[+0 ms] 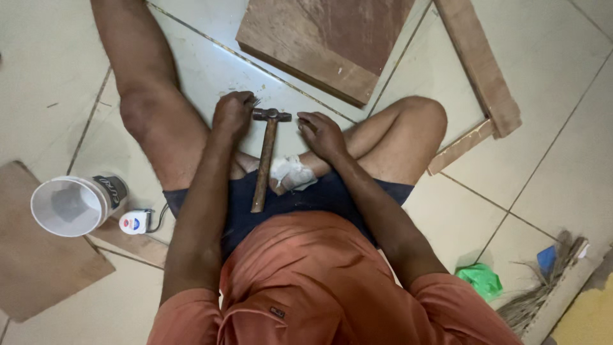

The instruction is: The person sits on the floor and uses a hammer to drive nails into a wooden frame, securing a square wooden panel. They repeatedly pick up nails, position them, and hammer them in, occasionally adjusting the panel's position.

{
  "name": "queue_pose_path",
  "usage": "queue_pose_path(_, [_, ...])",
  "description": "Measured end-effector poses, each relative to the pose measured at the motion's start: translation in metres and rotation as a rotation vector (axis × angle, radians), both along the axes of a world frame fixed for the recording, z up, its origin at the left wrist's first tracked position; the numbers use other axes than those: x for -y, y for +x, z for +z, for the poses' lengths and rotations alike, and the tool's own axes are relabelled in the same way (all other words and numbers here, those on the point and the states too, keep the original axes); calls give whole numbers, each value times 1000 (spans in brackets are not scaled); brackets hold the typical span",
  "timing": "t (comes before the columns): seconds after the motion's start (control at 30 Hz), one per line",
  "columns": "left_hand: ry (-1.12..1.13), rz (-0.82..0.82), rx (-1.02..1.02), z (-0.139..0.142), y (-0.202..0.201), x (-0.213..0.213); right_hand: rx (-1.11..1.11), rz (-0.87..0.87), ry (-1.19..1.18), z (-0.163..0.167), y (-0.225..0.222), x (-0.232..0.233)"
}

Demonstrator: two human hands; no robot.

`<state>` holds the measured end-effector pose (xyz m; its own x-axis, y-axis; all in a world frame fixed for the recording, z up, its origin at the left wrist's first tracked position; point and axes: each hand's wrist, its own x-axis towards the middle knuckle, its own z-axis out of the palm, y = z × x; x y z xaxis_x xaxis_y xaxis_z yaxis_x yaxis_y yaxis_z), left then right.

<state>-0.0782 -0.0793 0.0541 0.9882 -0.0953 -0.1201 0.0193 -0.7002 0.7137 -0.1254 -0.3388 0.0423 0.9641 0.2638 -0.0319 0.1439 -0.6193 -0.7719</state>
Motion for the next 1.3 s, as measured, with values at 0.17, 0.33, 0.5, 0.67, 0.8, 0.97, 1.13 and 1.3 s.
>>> queue_pose_path(0.17, [-31,189,157,-6,-25,-17,-63,46,20,-7,1,-2])
queue_pose_path(0.33, [30,190,32,-2,-21,-8,-23,63,-6,-9,4,-5])
queue_pose_path(0.5, [136,166,-164,-1,6,17,-41,37,-2,-13,4,-2])
queue_pose_path(0.67, [175,436,-378,-17,31,31,-14,43,-35,-21,5,2])
queue_pose_path(0.8, [427,50,-199,-25,24,24,21,42,-5,-22,5,2])
queue_pose_path(0.97, [408,91,-215,-25,13,19,11,53,16,-20,5,6])
queue_pose_path(1.13, [3,70,-17,-19,-15,34,-133,-46,181,-25,1,12])
queue_pose_path(1.3, [-436,31,-259,-22,-53,75,-449,-173,647,-38,-6,4])
